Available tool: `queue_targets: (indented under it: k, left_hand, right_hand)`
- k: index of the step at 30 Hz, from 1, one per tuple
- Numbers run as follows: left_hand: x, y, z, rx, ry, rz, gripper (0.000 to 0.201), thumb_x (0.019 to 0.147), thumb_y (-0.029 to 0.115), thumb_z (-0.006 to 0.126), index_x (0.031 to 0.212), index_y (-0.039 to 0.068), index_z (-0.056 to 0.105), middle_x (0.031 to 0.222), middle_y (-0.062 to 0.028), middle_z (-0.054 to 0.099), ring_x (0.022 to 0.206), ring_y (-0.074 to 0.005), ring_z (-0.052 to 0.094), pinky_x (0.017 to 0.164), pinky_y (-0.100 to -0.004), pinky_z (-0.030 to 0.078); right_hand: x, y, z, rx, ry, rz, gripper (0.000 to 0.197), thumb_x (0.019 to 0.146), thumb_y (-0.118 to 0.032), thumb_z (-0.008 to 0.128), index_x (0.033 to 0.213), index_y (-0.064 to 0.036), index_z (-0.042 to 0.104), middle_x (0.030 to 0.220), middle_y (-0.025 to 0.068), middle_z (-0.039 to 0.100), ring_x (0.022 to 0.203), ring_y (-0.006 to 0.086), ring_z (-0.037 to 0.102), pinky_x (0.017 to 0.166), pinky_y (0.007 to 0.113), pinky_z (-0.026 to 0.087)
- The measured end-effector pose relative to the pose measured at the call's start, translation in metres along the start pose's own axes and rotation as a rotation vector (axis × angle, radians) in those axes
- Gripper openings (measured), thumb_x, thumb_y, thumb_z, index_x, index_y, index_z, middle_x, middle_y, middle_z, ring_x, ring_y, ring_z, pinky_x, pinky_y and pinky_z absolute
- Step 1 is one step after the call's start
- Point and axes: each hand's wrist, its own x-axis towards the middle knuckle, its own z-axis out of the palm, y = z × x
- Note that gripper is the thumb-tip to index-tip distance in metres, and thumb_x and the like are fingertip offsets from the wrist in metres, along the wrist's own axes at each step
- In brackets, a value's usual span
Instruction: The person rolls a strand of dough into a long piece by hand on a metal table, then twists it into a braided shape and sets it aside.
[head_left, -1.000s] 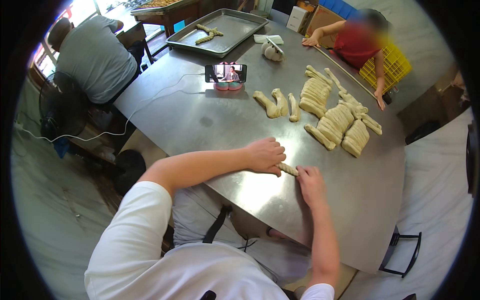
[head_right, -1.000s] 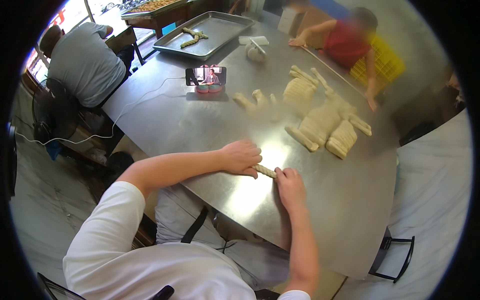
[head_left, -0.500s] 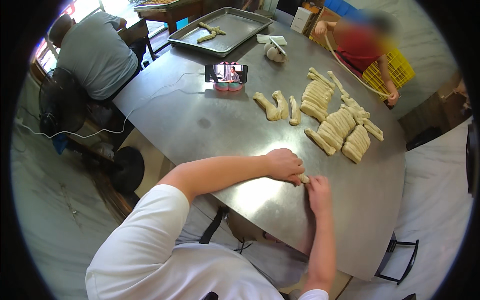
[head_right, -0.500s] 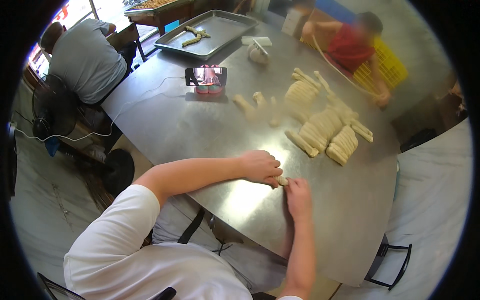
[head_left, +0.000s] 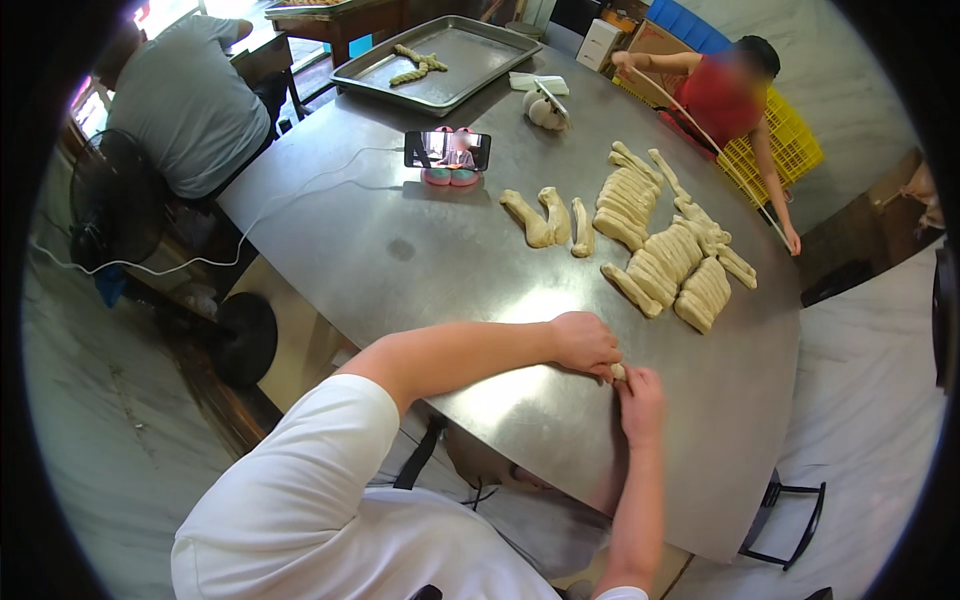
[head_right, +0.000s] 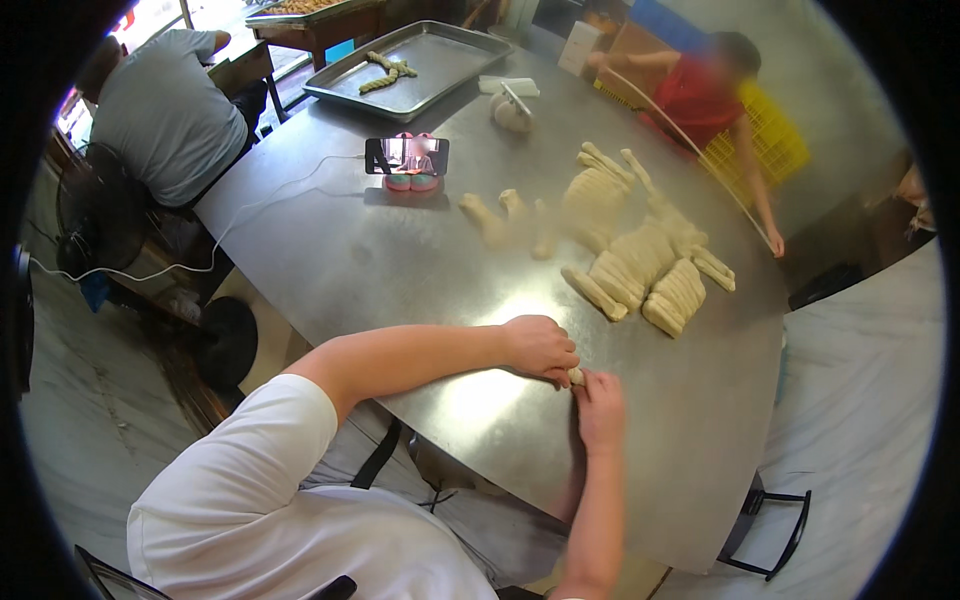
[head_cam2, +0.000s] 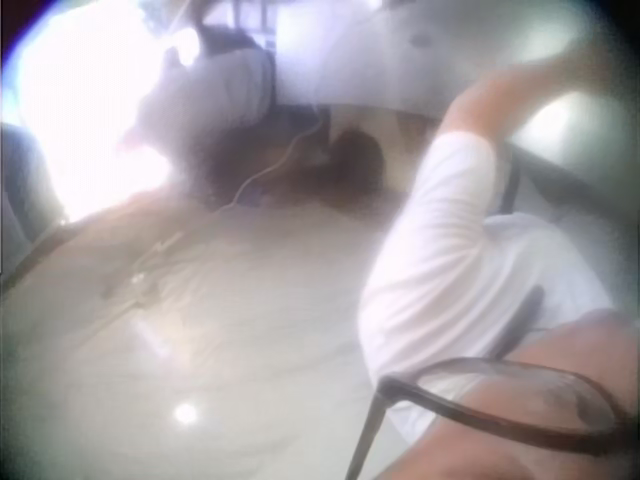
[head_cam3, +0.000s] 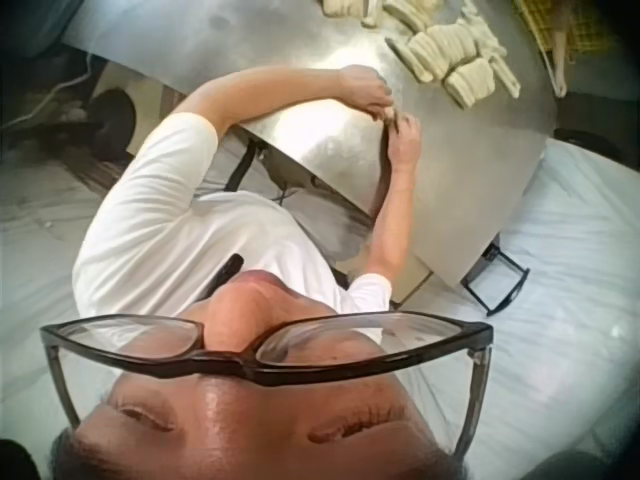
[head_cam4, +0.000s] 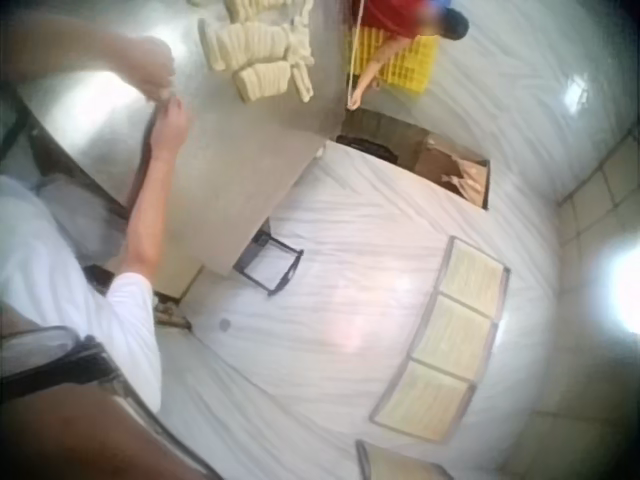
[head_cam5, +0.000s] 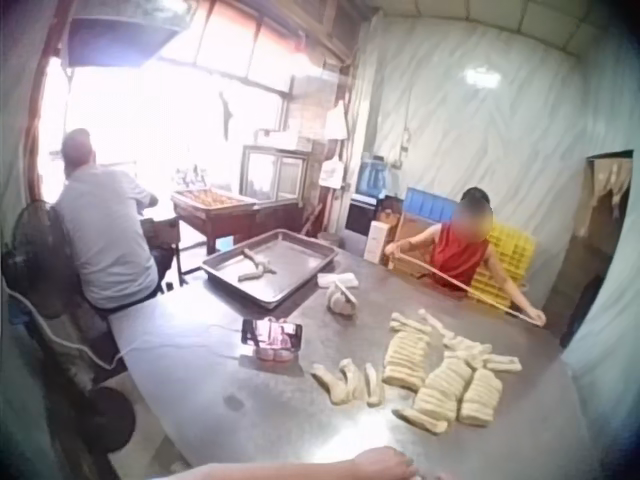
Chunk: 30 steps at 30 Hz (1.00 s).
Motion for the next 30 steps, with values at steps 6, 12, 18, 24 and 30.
queue_targets:
  k: [6, 12, 18, 24, 30]
  left_hand:
    - [0.004, -0.007, 0.009, -0.018, 0.109, 0.034, 0.046, 0.102, 0.057, 0.066, 0.101, 0.011, 0.072, 0.095, -0.0102, 0.072, 0.093, -0.0355, 0.073, 0.080, -0.0498, 0.059]
    - [-0.009, -0.002, -0.005, 0.049, 0.059, -0.064, 0.051, 0.099, 0.060, 0.067, 0.099, 0.009, 0.073, 0.098, -0.0113, 0.075, 0.095, -0.0359, 0.075, 0.080, -0.0498, 0.060]
    - [-0.107, -0.018, -0.130, 0.129, -0.165, -0.130, 0.031, 0.092, 0.047, 0.079, 0.100, 0.017, 0.081, 0.103, -0.0068, 0.078, 0.098, -0.0328, 0.076, 0.077, -0.0481, 0.059]
    - [-0.187, -0.080, -0.318, 0.838, 1.029, -0.378, 0.030, 0.092, 0.025, 0.081, 0.117, 0.009, 0.073, 0.109, -0.0119, 0.075, 0.098, -0.0378, 0.070, 0.088, -0.0470, 0.057]
    - [-0.224, -0.085, -0.154, 0.378, 0.511, -0.491, 0.041, 0.100, 0.035, 0.075, 0.133, 0.010, 0.070, 0.127, -0.0149, 0.072, 0.107, -0.0360, 0.072, 0.091, -0.0484, 0.059]
  right_hand:
    - [0.008, -0.001, 0.000, -0.016, 0.029, -0.039, 0.029, 0.091, -0.004, 0.081, 0.119, -0.0029, 0.076, 0.108, 0.0133, 0.069, 0.099, 0.0343, 0.067, 0.088, 0.043, 0.056]
    - [0.023, -0.013, 0.004, 0.060, -0.010, -0.042, 0.028, 0.087, -0.004, 0.082, 0.115, -0.0056, 0.077, 0.104, 0.0125, 0.069, 0.102, 0.0339, 0.067, 0.090, 0.045, 0.056]
    - [0.123, -0.072, -0.014, 0.096, -0.284, -0.308, 0.022, 0.086, -0.008, 0.083, 0.108, -0.0058, 0.077, 0.095, 0.0139, 0.069, 0.096, 0.0332, 0.069, 0.087, 0.044, 0.055]
    - [0.208, -0.194, -0.044, 0.431, 0.450, -0.232, 0.066, 0.101, -0.012, 0.074, 0.163, -0.0063, 0.050, 0.163, 0.0167, 0.055, 0.143, 0.0291, 0.058, 0.116, 0.038, 0.048]
    - [0.116, -0.114, 0.048, 0.309, 0.012, -0.057, 0.051, 0.096, -0.018, 0.077, 0.144, -0.0036, 0.068, 0.164, 0.0225, 0.052, 0.151, 0.0418, 0.051, 0.124, 0.046, 0.042]
